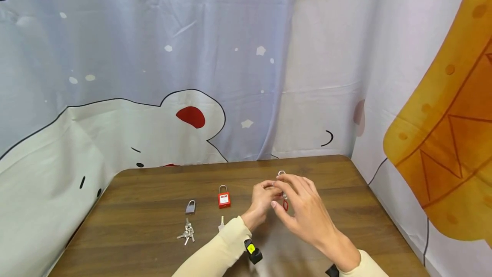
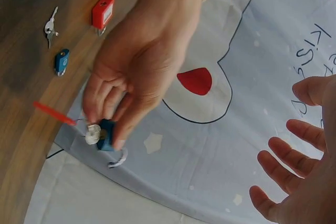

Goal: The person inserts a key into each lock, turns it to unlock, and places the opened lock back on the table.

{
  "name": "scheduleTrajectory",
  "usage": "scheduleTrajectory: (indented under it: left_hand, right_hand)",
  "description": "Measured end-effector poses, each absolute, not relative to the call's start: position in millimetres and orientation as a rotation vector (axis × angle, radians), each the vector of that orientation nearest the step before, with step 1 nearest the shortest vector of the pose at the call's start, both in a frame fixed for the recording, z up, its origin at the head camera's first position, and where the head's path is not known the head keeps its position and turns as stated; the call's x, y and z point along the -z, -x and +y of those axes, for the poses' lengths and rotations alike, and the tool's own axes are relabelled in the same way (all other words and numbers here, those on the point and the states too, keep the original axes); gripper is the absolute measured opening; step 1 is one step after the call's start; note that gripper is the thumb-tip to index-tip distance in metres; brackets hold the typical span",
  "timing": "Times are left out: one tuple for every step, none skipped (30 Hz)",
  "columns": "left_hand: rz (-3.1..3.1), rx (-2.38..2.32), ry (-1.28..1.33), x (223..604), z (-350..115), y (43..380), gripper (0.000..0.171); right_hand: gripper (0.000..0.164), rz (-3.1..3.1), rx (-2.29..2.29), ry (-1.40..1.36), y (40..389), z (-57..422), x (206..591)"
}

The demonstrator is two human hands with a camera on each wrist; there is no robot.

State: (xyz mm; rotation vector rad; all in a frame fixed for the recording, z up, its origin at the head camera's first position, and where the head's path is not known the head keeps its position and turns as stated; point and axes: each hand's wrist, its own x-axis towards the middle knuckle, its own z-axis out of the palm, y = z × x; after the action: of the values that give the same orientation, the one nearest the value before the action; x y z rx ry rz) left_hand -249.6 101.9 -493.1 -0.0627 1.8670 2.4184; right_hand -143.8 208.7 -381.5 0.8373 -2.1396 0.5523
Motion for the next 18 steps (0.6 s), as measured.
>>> scheduleTrajectory:
  left_hand:
    - [1.890, -2.404, 0.083, 497, 104, 251, 0.022]
    - [1.912, -2.388, 0.100, 500, 106, 252, 0.022]
    - [1.932, -2.374, 0.116, 504, 108, 253, 0.021]
    - [1.944, -2.363, 0.131, 508, 109, 254, 0.022]
    - [1.954, -2.353, 0.147, 511, 111, 255, 0.022]
    - [1.960, -2.342, 0.157, 514, 112, 255, 0.022]
    - [1.970, -2.329, 0.153, 517, 113, 256, 0.023]
    - [1.976, -2.316, 0.153, 520, 114, 257, 0.023]
    - [1.985, -2.300, 0.157, 522, 115, 257, 0.024]
    - [1.987, -2.286, 0.158, 524, 116, 258, 0.024]
    - [1.997, -2.269, 0.155, 527, 117, 258, 0.024]
    - [2.000, -2.257, 0.153, 528, 118, 258, 0.024]
    - [2.007, -2.244, 0.149, 530, 119, 259, 0.024]
    - [2.004, -2.235, 0.161, 531, 120, 259, 0.023]
    - [2.025, -2.220, 0.162, 532, 121, 259, 0.022]
    - [2.033, -2.212, 0.168, 532, 123, 259, 0.020]
    - [2.048, -2.202, 0.171, 533, 124, 259, 0.018]
    - [2.061, -2.196, 0.179, 533, 125, 259, 0.016]
  right_hand:
    - [0.038, -2.146, -0.551, -0.837, 143, 209, 382]
    - [0.038, -2.154, -0.551, -0.836, 143, 209, 383]
    - [0.039, -2.162, -0.552, -0.838, 143, 208, 384]
    - [0.039, -2.170, -0.553, -0.839, 142, 208, 385]
    - [0.040, -2.179, -0.553, -0.838, 142, 208, 386]
    - [0.039, -2.187, -0.551, -0.836, 142, 208, 386]
    - [0.039, -2.190, -0.551, -0.837, 141, 208, 387]
    - [0.039, -2.189, -0.552, -0.840, 141, 207, 388]
    - [0.038, -2.189, -0.552, -0.843, 141, 207, 388]
    - [0.037, -2.188, -0.551, -0.845, 141, 207, 389]
    - [0.037, -2.187, -0.549, -0.846, 141, 207, 389]
    - [0.036, -2.184, -0.548, -0.849, 141, 207, 390]
    - [0.036, -2.182, -0.548, -0.851, 141, 207, 391]
    - [0.035, -2.181, -0.547, -0.854, 141, 207, 391]
    - [0.035, -2.182, -0.547, -0.856, 141, 206, 392]
    - [0.035, -2.185, -0.547, -0.855, 141, 206, 393]
    - [0.035, -2.190, -0.548, -0.855, 141, 206, 393]
    - [0.036, -2.194, -0.548, -0.855, 141, 206, 394]
